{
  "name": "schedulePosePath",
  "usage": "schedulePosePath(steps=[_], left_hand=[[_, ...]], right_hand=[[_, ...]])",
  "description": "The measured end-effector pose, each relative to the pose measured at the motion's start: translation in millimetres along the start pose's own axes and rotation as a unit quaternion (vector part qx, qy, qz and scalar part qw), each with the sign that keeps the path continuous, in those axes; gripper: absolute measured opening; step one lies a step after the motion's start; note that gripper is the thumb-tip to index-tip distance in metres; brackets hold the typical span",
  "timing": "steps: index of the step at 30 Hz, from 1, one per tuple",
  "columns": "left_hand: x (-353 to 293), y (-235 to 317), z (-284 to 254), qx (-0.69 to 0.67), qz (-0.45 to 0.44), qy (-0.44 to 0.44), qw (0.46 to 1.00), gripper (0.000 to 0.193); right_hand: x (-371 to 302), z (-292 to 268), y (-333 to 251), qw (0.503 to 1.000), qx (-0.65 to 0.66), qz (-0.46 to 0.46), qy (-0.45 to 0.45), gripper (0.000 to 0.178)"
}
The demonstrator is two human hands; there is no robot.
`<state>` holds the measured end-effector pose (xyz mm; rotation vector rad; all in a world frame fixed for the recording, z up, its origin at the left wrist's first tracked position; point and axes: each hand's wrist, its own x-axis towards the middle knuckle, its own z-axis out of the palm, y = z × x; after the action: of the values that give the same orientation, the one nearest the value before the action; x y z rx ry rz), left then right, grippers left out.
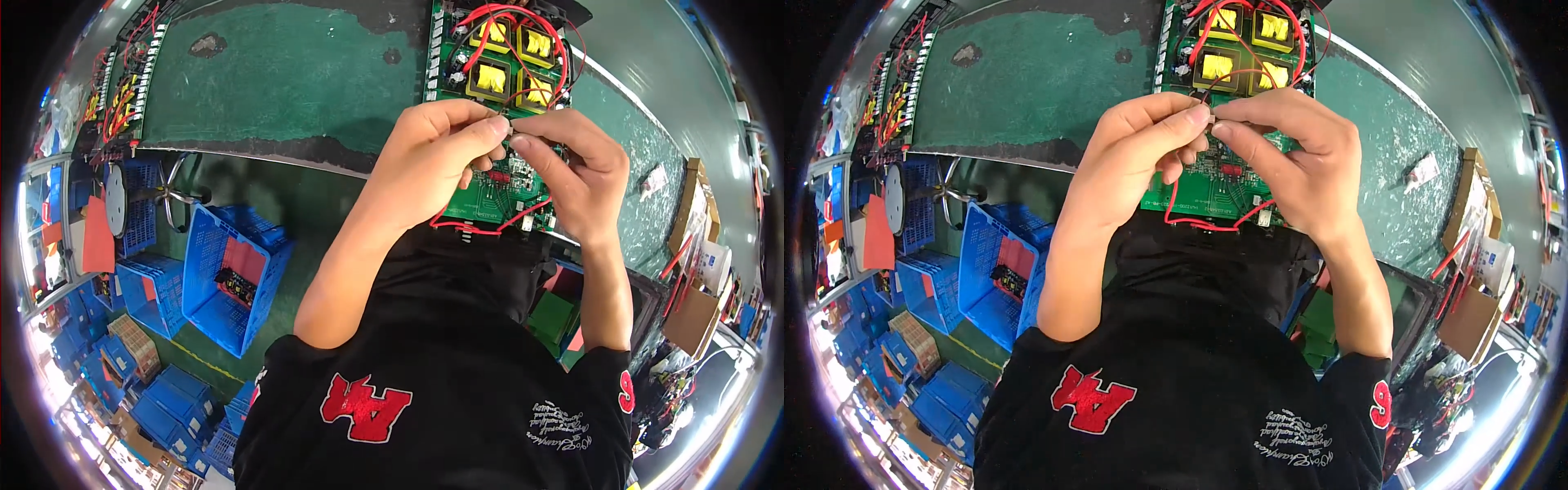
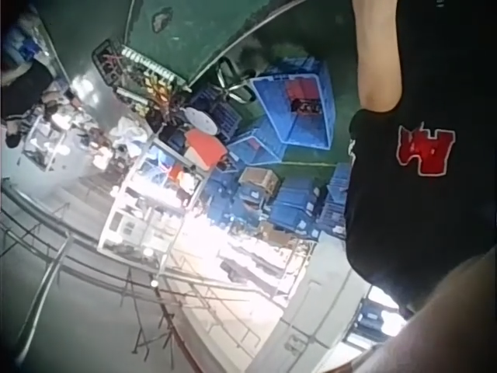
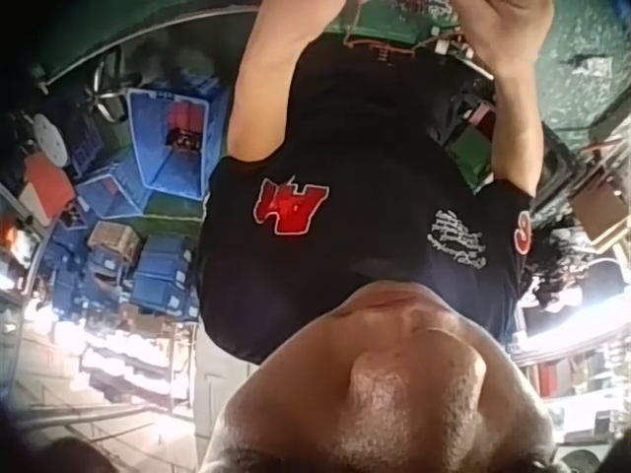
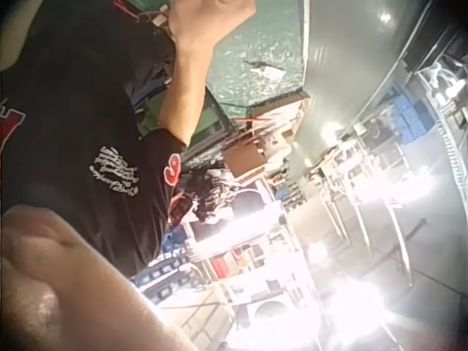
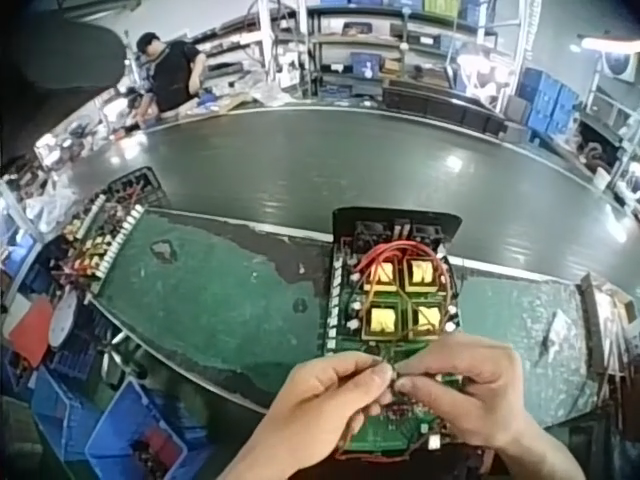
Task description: The recorder is applying sealant and connecting wires to electronic circuit boards on a factory production line.
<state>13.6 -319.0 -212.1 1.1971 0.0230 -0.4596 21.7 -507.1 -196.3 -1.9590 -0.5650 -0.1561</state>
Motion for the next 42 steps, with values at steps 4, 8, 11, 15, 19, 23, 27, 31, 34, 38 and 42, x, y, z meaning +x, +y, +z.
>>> schedulePosePath(steps=[4, 8, 11, 15, 19, 23, 27, 31, 34, 38, 42], left_hand=[[-3, -4, 4, 0.035, 0.054, 0.038, 0.997, 0.022], [-19, -21, 7, 0.385, 0.256, 0.138, 0.876, 0.014], [-26, -36, 1, 0.521, 0.291, 0.182, 0.781, 0.008], [-22, -36, -10, 0.562, 0.293, 0.229, 0.739, 0.008], [-18, -36, -26, 0.482, 0.268, 0.227, 0.803, 0.006], [-18, -37, -34, 0.419, 0.25, 0.212, 0.847, 0.006], [-19, -43, -38, 0.383, 0.253, 0.22, 0.861, 0.006], [-21, -46, -38, 0.35, 0.247, 0.222, 0.876, 0.006], [-23, -44, -36, 0.326, 0.245, 0.222, 0.886, 0.006], [-24, -42, -36, 0.337, 0.285, 0.241, 0.864, 0.007], [-28, -33, -33, 0.332, 0.308, 0.244, 0.857, 0.008]], right_hand=[[2, 1, -4, 0.992, -0.118, -0.038, 0.01, 0.013], [4, 3, 5, 0.978, -0.201, -0.046, -0.042, 0.012], [1, 12, 14, 0.96, -0.253, -0.072, -0.1, 0.012], [3, 24, 16, 0.935, -0.319, -0.104, -0.113, 0.012], [7, 29, 12, 0.926, -0.35, -0.085, -0.116, 0.011], [8, 29, 9, 0.911, -0.367, -0.118, -0.146, 0.014], [5, 37, 7, 0.878, -0.424, -0.146, -0.17, 0.021], [-2, 40, 13, 0.891, -0.413, -0.137, -0.128, 0.02], [-6, 43, 11, 0.918, -0.376, -0.093, -0.083, 0.015], [-8, 45, 12, 0.932, -0.354, -0.053, -0.06, 0.014], [-9, 44, 12, 0.926, -0.361, -0.091, -0.059, 0.013]])
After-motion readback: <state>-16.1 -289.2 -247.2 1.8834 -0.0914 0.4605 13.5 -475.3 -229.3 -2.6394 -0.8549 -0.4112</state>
